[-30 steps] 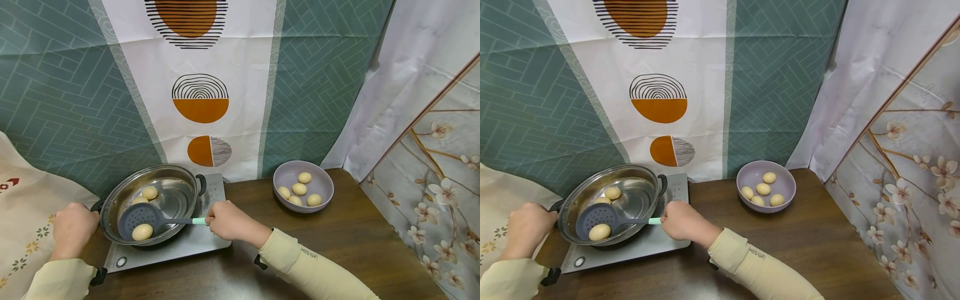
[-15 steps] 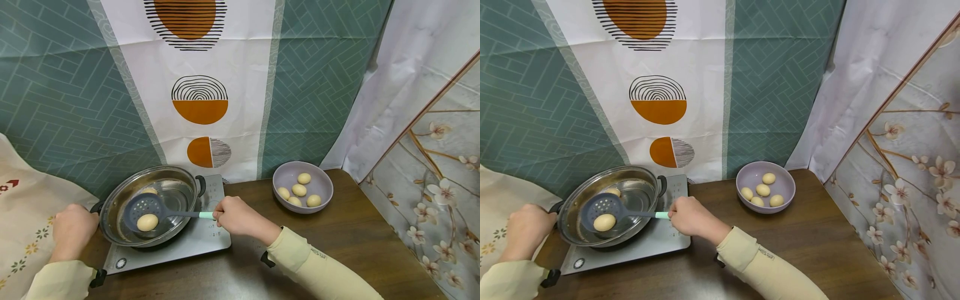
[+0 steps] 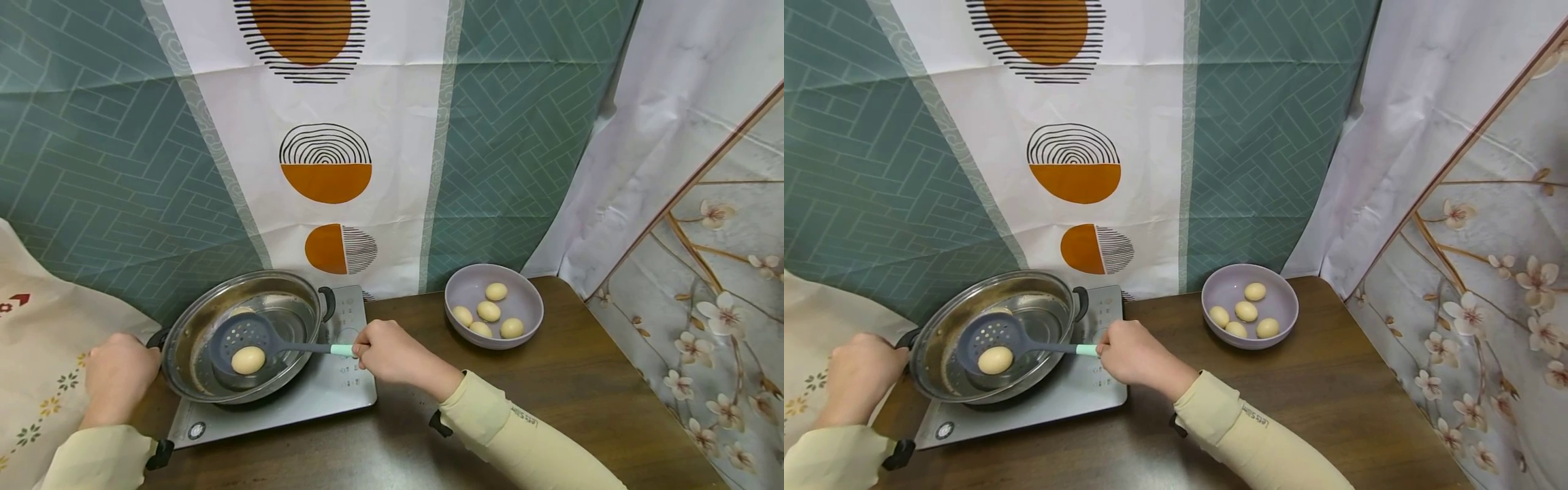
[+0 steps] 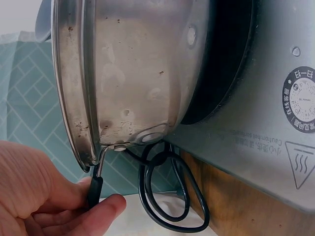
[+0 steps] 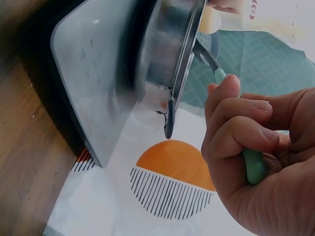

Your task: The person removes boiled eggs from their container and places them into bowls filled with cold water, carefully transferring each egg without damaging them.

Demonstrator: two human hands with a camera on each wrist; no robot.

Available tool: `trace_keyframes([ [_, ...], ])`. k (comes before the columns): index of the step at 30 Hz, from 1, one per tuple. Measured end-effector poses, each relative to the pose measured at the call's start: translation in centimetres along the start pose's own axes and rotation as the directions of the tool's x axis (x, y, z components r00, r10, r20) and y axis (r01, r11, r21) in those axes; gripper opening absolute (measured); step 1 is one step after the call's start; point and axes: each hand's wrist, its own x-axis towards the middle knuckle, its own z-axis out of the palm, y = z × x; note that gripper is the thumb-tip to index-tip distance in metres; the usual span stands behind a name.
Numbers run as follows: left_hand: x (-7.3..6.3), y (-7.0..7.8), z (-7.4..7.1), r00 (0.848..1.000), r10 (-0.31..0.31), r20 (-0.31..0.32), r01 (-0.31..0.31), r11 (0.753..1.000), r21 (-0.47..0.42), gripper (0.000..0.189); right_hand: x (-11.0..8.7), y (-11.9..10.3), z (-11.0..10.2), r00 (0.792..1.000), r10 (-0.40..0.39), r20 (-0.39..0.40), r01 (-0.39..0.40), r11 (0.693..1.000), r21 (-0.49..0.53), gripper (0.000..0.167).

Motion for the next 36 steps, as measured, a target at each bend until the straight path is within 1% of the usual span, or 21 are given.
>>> trace_keyframes([
  [9, 0.0, -0.1, 0.1, 1.0, 0.011, -0.016, -0.011, 1.0, -0.004, 0.033, -0.1, 0.5, -0.6, 1.0, 0.014, -0.019, -0.014, 1.0, -0.008, 0.019],
  [17, -0.1, -0.4, 0.3, 1.0, 0.012, -0.016, -0.012, 1.0, 0.002, 0.035, -0.5, 0.9, -1.4, 0.999, -0.001, -0.05, 0.001, 1.0, -0.002, 0.022],
  [23, 0.1, -0.4, 0.4, 1.0, 0.013, -0.021, -0.013, 1.0, 0.008, 0.035, -1.0, 1.5, -2.6, 0.997, -0.003, -0.071, 0.002, 1.0, -0.014, 0.021],
  [28, 0.0, -0.3, 0.3, 1.0, 0.015, -0.022, -0.015, 1.0, -0.011, 0.032, -1.6, 2.3, -3.8, 0.996, 0.02, -0.088, -0.02, 1.0, 0.003, 0.022],
  [36, -0.2, -0.1, 0.1, 1.0, 0.014, -0.018, -0.015, 1.0, -0.011, 0.034, -2.5, 3.4, -5.5, 0.991, 0.047, -0.127, -0.045, 0.999, 0.016, 0.024],
])
